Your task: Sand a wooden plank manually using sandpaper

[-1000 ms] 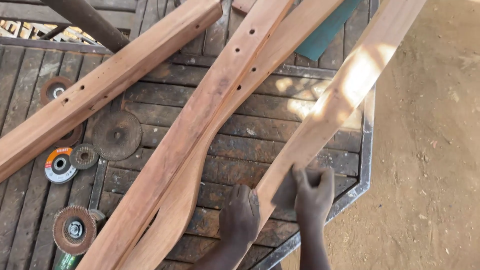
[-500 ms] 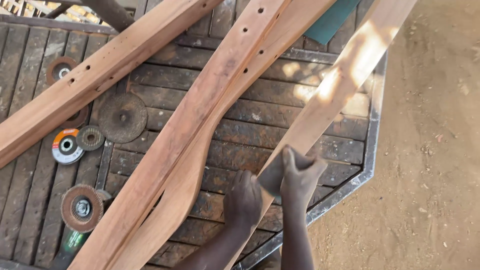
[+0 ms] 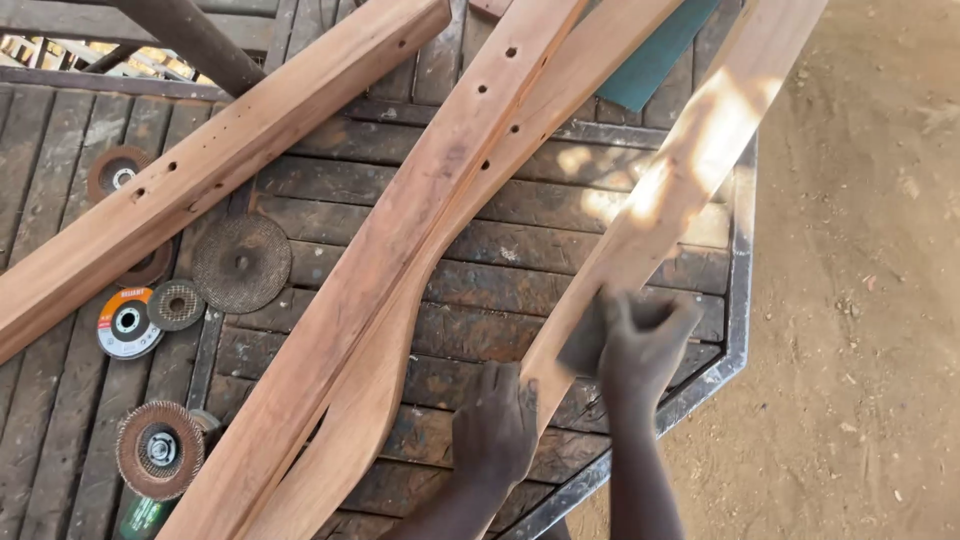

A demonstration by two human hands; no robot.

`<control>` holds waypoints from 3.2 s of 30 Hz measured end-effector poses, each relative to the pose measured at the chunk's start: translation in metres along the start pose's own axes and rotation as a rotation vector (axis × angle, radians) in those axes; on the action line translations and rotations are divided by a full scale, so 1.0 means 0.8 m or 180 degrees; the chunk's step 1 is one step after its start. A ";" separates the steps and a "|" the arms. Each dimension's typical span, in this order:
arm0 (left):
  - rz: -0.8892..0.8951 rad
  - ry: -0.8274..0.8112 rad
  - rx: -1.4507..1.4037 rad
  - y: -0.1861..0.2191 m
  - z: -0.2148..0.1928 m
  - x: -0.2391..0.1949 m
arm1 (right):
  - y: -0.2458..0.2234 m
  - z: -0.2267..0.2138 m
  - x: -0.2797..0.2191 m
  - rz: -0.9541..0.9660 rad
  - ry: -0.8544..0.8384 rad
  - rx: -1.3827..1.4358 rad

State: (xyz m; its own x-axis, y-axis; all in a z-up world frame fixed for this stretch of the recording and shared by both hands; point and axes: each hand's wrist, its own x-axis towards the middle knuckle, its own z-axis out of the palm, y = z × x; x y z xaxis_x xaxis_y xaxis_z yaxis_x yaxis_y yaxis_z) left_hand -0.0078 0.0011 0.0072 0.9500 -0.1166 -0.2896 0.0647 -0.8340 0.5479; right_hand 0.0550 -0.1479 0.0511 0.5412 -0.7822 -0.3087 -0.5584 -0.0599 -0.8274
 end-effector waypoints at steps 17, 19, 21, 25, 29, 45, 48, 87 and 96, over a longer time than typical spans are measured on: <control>0.0229 -0.0018 -0.0039 0.007 0.002 0.029 | 0.035 -0.011 0.026 -0.0413 -0.0355 -0.0448; -0.0028 -0.0136 -0.0026 0.006 0.003 0.031 | 0.031 -0.012 0.022 -0.0298 -0.0390 -0.0382; -0.0218 -0.0245 -0.0026 0.010 0.009 0.055 | 0.034 -0.008 0.034 -0.0205 -0.0363 -0.0292; 0.0460 -0.0144 -0.0644 0.024 0.015 0.105 | 0.067 -0.002 0.047 -0.0471 -0.0215 -0.0010; 0.0970 -0.0150 0.0171 0.065 0.010 0.125 | 0.072 -0.004 0.057 -0.0523 -0.0208 0.0261; 0.1601 -0.0423 -0.1207 0.083 0.038 0.196 | 0.064 0.005 0.095 -0.0814 0.0107 0.0181; 0.1515 -0.0613 -0.1321 0.076 0.039 0.183 | 0.056 0.008 0.121 -0.0807 0.0306 0.0400; 0.1467 0.0377 -0.0614 0.004 0.104 0.233 | 0.084 0.009 0.092 -0.0340 -0.0015 0.0504; 0.2076 0.1761 0.0714 0.028 0.108 0.258 | 0.083 0.013 0.107 -0.0579 0.0364 0.0685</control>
State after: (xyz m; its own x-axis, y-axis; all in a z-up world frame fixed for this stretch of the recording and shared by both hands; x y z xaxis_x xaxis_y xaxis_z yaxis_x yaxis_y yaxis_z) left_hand 0.1630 -0.0884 -0.1078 0.7922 -0.3769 0.4800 -0.5481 -0.7854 0.2878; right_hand 0.0711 -0.2127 -0.0349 0.5391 -0.8361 -0.1017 -0.3062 -0.0821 -0.9484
